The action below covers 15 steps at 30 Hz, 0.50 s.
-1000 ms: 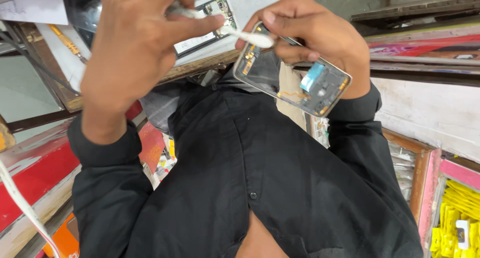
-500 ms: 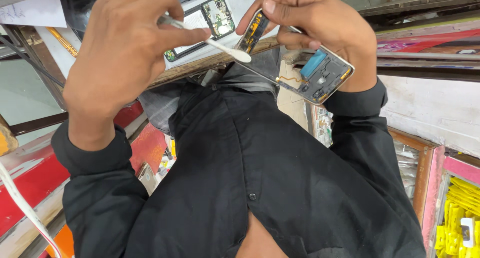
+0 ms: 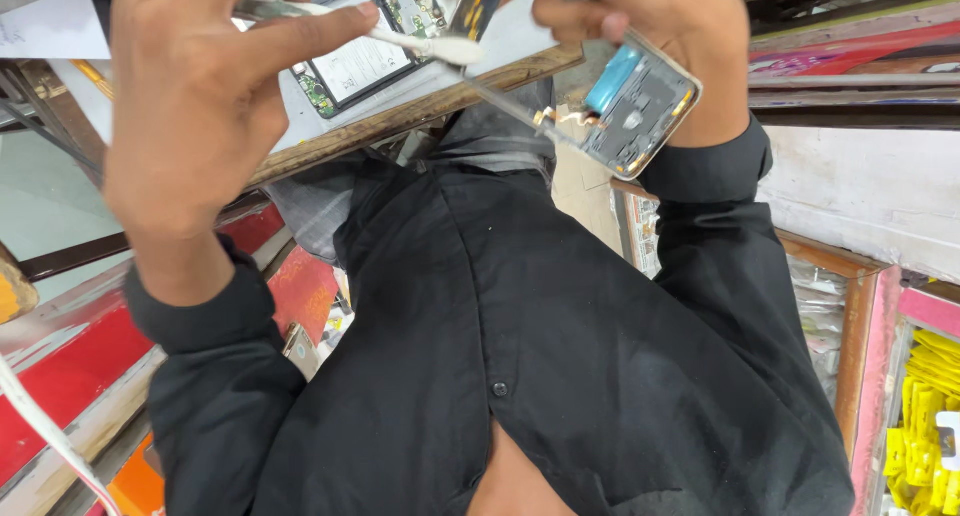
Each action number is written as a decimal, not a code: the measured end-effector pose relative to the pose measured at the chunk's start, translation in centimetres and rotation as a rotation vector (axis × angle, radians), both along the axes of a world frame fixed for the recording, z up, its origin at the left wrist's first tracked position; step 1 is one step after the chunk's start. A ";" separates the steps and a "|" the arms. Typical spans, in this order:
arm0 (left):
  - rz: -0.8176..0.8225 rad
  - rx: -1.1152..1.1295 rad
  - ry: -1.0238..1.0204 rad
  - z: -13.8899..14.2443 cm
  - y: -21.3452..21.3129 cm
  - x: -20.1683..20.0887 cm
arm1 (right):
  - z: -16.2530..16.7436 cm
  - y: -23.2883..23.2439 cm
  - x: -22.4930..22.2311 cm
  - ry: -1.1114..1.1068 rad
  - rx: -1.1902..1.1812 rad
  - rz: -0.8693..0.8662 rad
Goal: The person disassembles a smartphone, removes the back cover, and cleans the internal components with a cotton swab. They then reassemble the device by placing the back cover back on and securing it with a screwdriver.
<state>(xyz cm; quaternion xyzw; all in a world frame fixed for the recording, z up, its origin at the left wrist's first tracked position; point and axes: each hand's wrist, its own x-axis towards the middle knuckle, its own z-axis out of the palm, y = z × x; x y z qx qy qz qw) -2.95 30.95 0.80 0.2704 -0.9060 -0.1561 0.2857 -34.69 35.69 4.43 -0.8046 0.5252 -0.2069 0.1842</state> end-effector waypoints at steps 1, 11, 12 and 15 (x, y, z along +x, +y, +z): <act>0.021 0.050 0.056 -0.1 0.3 -0.1 | -0.3 0.4 -0.3 0.073 -0.130 0.003; 0.054 0.848 0.819 -4.5 1.7 -6.7 | -5.0 -1.7 -1.7 -1.041 0.608 -0.046; 0.073 0.845 0.828 -4.5 1.5 -6.8 | -5.3 -2.1 -1.6 -1.080 0.640 -0.009; 0.196 0.794 0.790 -4.2 1.2 -7.2 | -6.2 -2.8 -1.7 -1.122 0.686 0.045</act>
